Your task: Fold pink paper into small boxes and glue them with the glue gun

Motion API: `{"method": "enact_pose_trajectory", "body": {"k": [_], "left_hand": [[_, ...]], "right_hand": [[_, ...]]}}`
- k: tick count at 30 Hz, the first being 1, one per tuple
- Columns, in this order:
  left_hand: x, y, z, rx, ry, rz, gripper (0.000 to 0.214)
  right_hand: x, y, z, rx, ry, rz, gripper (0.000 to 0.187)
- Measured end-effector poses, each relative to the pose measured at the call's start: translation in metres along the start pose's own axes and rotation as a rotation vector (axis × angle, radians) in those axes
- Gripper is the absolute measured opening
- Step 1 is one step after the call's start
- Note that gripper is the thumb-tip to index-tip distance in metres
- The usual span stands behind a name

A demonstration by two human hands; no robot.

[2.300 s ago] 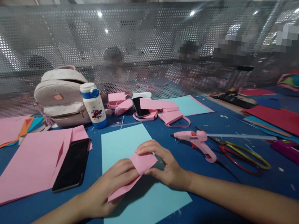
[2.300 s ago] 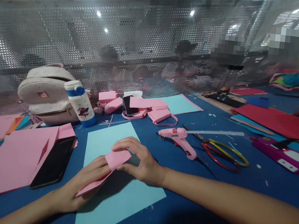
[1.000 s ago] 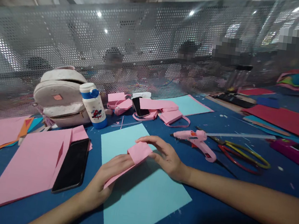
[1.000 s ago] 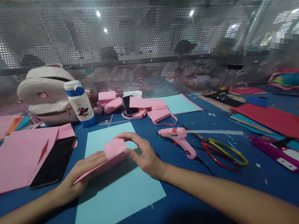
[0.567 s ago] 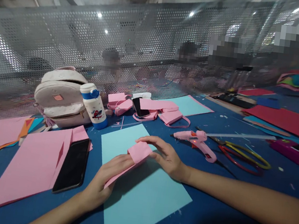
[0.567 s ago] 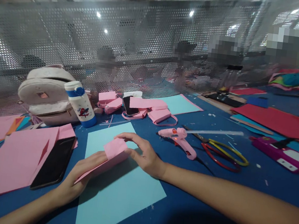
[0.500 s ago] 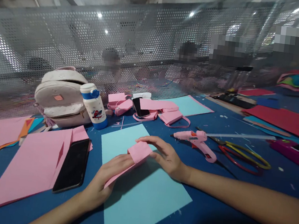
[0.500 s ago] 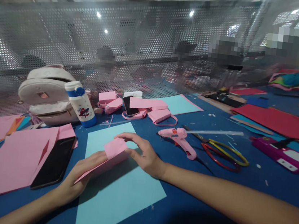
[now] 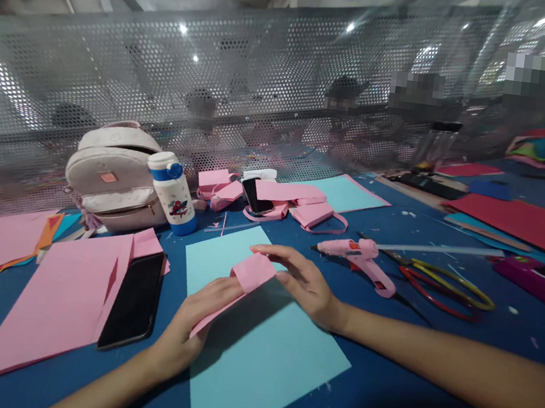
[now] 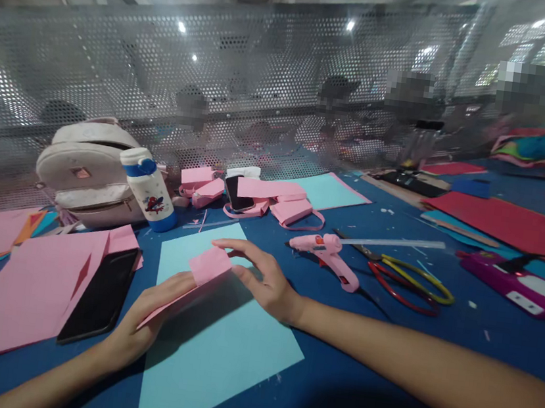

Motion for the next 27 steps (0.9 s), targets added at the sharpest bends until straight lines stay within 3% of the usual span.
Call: {"method": "enact_pose_trajectory", "body": {"k": [9,27], "left_hand": [[-0.006,0.009,0.001,0.080,-0.005,-0.020,0.046],[-0.002,0.005,-0.003,0.016,-0.044,-0.045,0.043]], "right_hand": [[-0.001,0.019,-0.002,0.215,0.034,0.155,0.020],[0.019,0.013,-0.004,0.150,-0.121,0.036,0.007]]}}
Point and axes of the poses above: each hand's wrist, its own z-axis away from the middle knuckle, its own y-axis out of the back of the hand, x = y × z, the point moved 9 cm from there along -z, towards the middle knuckle, and after that the axes turned 14 degrees about z, right-handed, at the moved point
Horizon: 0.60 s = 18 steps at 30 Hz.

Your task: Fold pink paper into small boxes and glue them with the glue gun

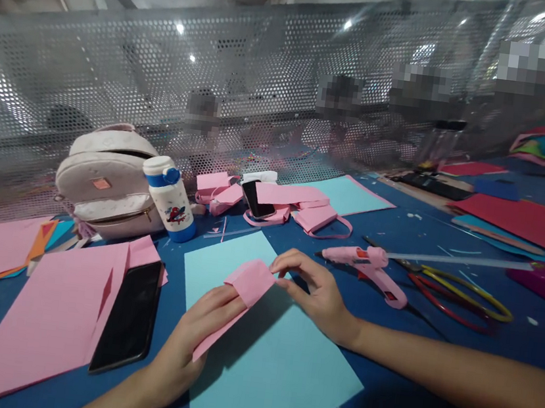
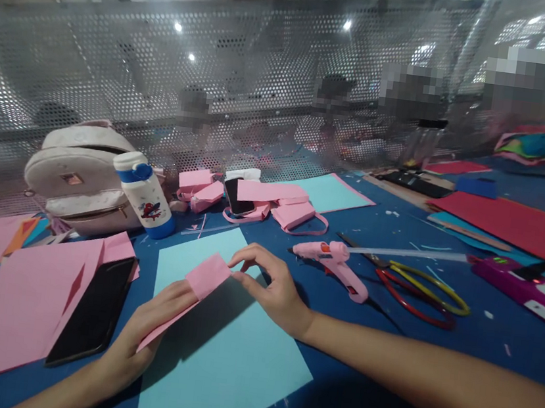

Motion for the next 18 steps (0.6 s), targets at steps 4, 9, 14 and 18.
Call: {"method": "enact_pose_trajectory", "body": {"k": [4,9,14,18], "left_hand": [[-0.001,0.002,-0.001,0.000,0.009,-0.140,0.045],[-0.025,0.010,0.009,0.063,0.115,-0.112,0.044],[-0.044,0.013,0.016,0.090,0.188,-0.032,0.050],[-0.037,0.014,0.006,0.107,0.196,-0.041,0.049]], "right_hand": [[0.007,-0.001,-0.003,-0.007,-0.020,0.000,0.004],[0.018,-0.006,-0.008,-0.051,-0.047,0.006,0.005],[0.036,-0.008,-0.010,-0.042,-0.145,-0.026,0.010],[0.044,-0.007,-0.012,-0.029,-0.188,-0.030,0.015]]}}
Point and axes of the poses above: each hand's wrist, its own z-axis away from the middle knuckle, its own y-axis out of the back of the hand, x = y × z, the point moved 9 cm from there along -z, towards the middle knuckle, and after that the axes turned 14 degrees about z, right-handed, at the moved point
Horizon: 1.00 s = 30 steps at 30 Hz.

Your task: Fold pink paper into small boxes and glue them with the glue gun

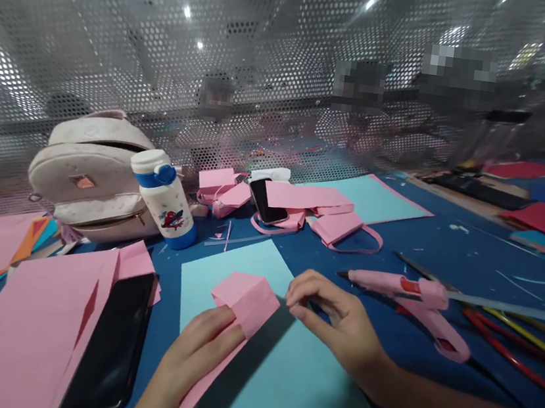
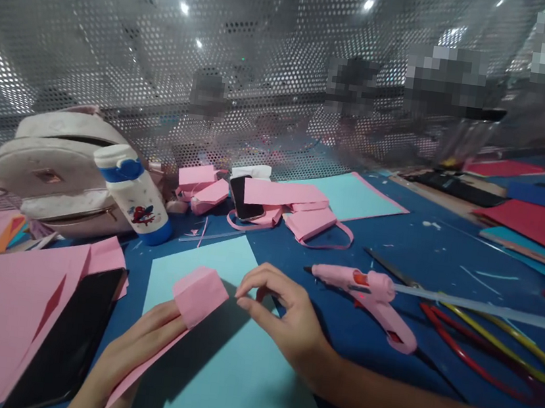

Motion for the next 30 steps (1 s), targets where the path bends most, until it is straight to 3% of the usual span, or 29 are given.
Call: {"method": "enact_pose_trajectory", "body": {"k": [10,18,23,30], "left_hand": [[0.001,-0.006,0.001,-0.026,0.003,-0.020,0.046],[0.023,-0.011,-0.007,-0.105,-0.087,-0.057,0.044],[0.018,-0.007,0.001,-0.076,-0.125,-0.073,0.044],[0.012,-0.007,0.005,-0.064,-0.092,-0.087,0.052]], "right_hand": [[0.004,-0.006,0.003,-0.063,-0.081,-0.011,0.016],[0.009,-0.007,0.007,-0.078,-0.147,0.011,0.027],[0.011,-0.006,0.011,-0.067,-0.171,-0.012,0.023],[0.001,-0.002,0.013,-0.027,-0.099,-0.046,0.017]]}}
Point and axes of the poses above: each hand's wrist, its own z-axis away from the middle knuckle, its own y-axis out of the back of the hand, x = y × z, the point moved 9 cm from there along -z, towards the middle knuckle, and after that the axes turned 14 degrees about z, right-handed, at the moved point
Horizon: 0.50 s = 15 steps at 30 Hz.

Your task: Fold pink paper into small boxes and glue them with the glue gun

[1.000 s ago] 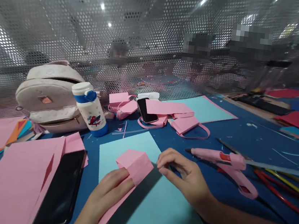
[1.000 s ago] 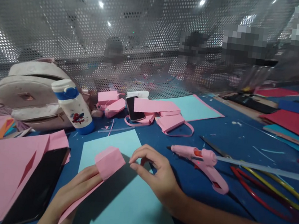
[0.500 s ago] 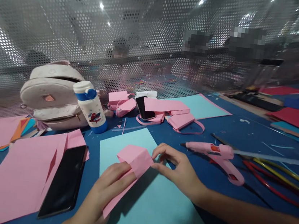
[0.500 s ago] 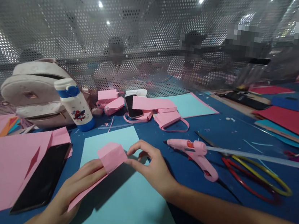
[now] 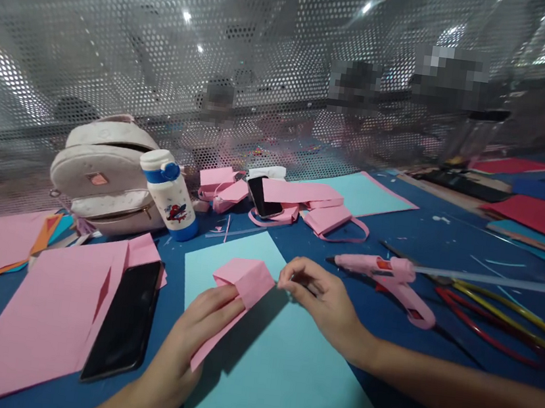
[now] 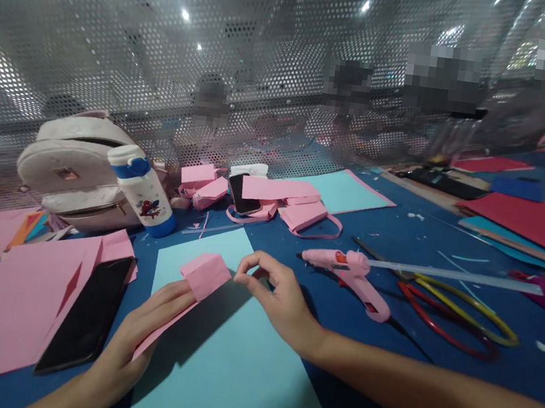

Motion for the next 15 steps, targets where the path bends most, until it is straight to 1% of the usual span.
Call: {"method": "enact_pose_trajectory", "body": {"k": [7,11,15], "left_hand": [[-0.001,0.003,0.001,0.025,0.009,-0.014,0.057],[0.000,0.003,0.000,0.022,-0.001,-0.021,0.053],[0.002,0.001,-0.002,0.007,-0.019,-0.017,0.045]], "right_hand": [[-0.001,0.006,-0.001,0.063,0.039,0.009,0.020],[-0.006,0.001,-0.001,0.024,0.076,0.017,0.016],[-0.020,-0.005,0.003,-0.023,0.200,0.013,0.011]]}}
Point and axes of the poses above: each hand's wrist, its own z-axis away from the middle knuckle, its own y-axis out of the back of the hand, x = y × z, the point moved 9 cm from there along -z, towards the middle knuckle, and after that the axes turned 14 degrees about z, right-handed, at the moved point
